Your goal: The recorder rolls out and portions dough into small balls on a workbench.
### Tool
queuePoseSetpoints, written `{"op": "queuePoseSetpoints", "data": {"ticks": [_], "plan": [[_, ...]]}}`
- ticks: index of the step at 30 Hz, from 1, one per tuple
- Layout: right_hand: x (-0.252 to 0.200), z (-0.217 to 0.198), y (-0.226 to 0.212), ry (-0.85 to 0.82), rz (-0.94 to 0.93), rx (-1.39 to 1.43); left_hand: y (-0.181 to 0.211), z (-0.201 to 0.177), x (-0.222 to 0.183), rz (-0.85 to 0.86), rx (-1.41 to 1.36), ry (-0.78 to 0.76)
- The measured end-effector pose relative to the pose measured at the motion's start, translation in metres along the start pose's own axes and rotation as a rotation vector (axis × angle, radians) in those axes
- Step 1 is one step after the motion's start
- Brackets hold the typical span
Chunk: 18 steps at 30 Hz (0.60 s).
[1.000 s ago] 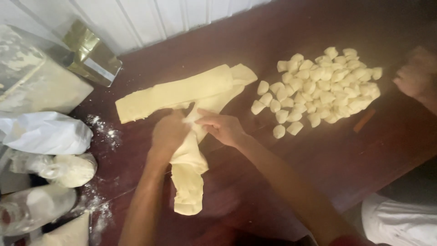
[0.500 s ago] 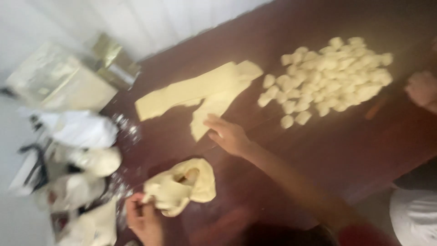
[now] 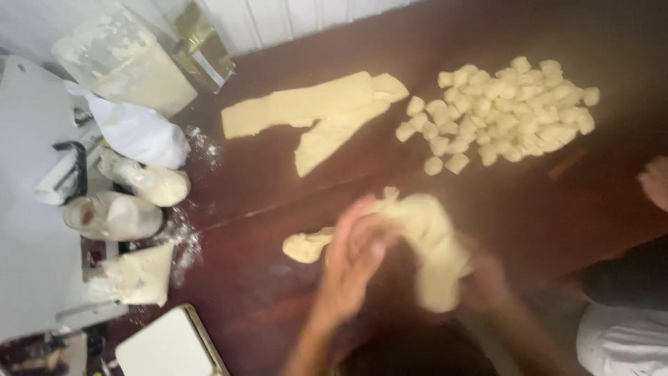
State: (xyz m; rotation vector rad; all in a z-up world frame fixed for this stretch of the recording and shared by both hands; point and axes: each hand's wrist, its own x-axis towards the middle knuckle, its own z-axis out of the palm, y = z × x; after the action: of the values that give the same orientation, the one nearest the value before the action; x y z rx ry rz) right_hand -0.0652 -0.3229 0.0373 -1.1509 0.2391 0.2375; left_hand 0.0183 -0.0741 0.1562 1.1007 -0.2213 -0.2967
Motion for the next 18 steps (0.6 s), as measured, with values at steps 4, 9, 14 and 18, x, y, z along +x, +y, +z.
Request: {"op": "queuePoseSetpoints", "data": {"ticks": [4, 9, 14, 18], "plan": [[-0.04, -0.095, -0.012, 0.059, 0.181, 0.165, -0.054, -0.036, -0.001, 0.141, 0.806, 0.092], [-0.088, -0.163, 0.013, 0.644, 0.247, -0.315, -0.109, -0.111, -0.043, 0.159, 1.454, 0.111], [-0.083, -0.138, 0.005, 0.551, 0.316, -0.532, -0.112, -0.094, -0.004, -0.051, 1.263, 0.177], [-0.072, -0.119, -0.01, 0.35, 0.365, -1.11, -0.136, -0.099, 0.02, -0.142, 1.71, 0.204]]}}
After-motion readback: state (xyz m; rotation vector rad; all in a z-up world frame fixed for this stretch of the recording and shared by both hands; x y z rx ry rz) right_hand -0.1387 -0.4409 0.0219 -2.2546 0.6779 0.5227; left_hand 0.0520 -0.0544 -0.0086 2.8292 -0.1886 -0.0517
